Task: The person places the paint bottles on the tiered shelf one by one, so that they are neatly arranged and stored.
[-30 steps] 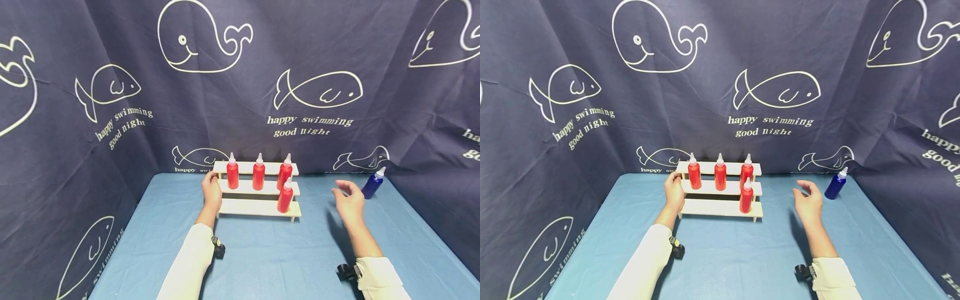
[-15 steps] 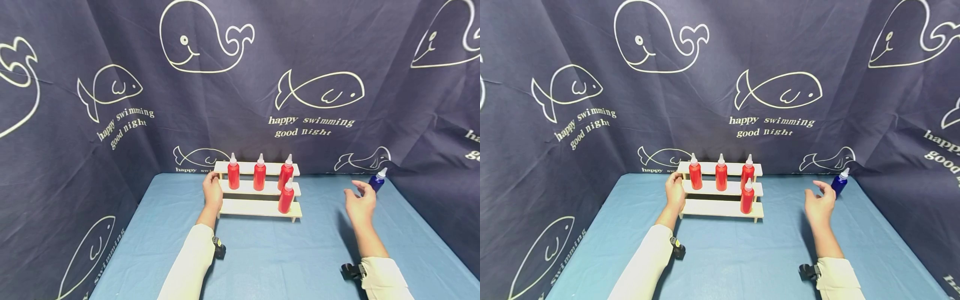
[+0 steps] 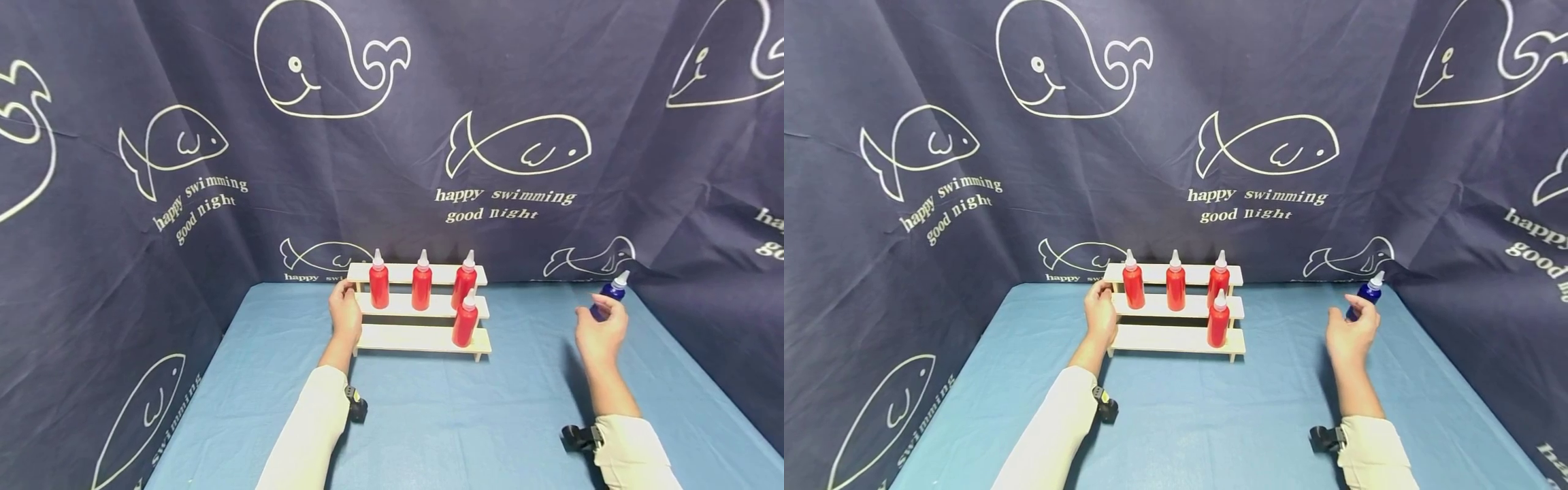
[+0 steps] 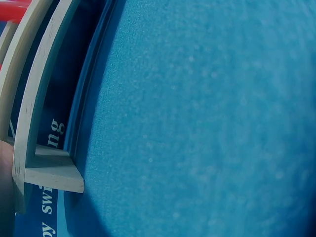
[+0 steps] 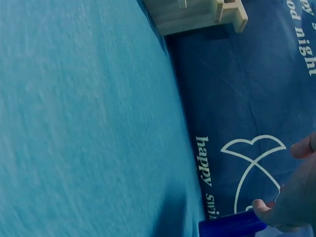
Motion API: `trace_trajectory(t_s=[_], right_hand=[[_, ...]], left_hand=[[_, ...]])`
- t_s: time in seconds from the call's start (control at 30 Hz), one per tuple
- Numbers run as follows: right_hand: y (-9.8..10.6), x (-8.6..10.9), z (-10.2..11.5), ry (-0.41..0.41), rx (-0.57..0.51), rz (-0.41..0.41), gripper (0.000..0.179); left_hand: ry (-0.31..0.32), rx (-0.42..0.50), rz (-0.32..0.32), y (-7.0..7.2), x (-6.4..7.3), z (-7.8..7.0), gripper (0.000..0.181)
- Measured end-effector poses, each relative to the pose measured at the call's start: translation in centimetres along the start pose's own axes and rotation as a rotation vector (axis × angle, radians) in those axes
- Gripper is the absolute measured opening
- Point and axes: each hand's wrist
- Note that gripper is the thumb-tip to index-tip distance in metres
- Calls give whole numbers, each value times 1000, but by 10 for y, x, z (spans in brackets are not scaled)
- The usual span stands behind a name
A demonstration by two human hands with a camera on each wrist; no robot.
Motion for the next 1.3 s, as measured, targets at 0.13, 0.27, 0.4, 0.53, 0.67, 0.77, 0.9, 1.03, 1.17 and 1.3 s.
trace_trajectory(t_s=[0.13, 0.27, 0.4, 0.53, 0.67, 0.77, 0.9, 1.03, 1.17, 1.3], right_hand=[[3, -6, -3, 6, -53, -24, 37], [6, -11, -7, -22, -62, -43, 37], [9, -16, -9, -60, -43, -47, 37], [9, -21, -11, -94, -69, -46, 38], [11, -27, -14, -126, -107, -45, 39], [14, -31, -20, -137, -113, -51, 38], [16, -39, -30, -143, -104, -65, 36], [18, -45, -36, -158, -122, -83, 35], [18, -49, -39, -183, -169, -114, 37], [19, -52, -40, -205, -173, -120, 38]], left_hand=[[1, 0, 3, 1, 0, 0, 25], [1, -4, 7, 1, 0, 0, 25], [2, -5, 11, 1, 0, 0, 25], [8, 1, 14, 1, -1, -2, 25], [8, 0, 12, 1, -1, -2, 25], [16, -7, 17, 1, 0, -1, 26], [24, -18, 20, 2, 0, 1, 26], [20, -15, 22, 2, 0, 3, 25], [19, -8, 28, 3, 0, 4, 25], [15, -7, 31, 3, -1, 3, 25]])
Point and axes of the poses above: each hand's wrist, its own x-axis away from the middle knuckle, its own y-axis out of the back of the hand, z = x × y, and after that the axes turned 8 degrees about -x, right-handed
